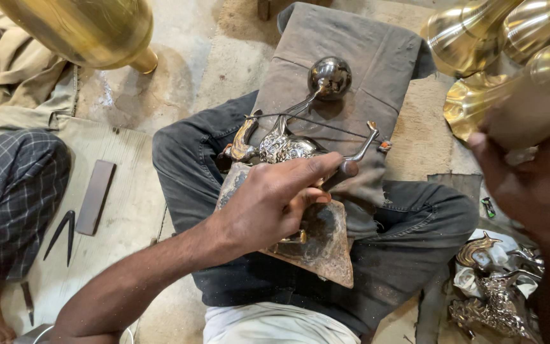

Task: The person sits on the floor with an ornate metal figurine resting on a stone slab on their lap. They hold a chisel against the figurine's surface and strike it with a wooden mallet, repositioning the chisel repeatedly to work different areas of the decorated figure, and briefly reposition the slab and figurine between passes.

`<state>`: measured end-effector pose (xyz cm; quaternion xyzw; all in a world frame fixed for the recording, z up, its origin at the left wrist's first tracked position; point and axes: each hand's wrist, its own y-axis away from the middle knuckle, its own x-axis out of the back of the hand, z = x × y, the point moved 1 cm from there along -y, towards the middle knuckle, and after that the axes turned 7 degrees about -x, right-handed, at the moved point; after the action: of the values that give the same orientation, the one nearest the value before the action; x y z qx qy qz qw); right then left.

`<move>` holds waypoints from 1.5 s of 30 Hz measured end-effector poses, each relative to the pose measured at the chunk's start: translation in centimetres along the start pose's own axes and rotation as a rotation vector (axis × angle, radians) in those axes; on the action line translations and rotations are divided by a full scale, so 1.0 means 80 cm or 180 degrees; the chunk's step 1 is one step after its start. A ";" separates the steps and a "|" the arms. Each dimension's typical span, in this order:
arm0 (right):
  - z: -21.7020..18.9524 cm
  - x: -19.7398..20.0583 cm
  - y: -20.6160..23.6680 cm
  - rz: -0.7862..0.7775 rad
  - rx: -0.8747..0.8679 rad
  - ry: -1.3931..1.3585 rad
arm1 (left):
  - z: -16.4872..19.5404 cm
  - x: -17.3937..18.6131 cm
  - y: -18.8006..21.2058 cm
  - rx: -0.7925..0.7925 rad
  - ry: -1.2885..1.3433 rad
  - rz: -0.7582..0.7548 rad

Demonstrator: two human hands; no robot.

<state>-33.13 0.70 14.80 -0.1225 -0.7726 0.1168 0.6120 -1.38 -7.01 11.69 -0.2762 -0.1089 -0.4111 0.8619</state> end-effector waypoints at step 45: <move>-0.018 -0.007 -0.033 -0.0336 -0.0113 -0.0821 | -0.001 -0.006 0.018 0.0257 -0.0087 0.0388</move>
<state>-31.77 -1.95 15.51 -0.0765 -0.8521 0.0856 0.5106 -0.58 -6.03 10.85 -0.2529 -0.1202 -0.3492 0.8942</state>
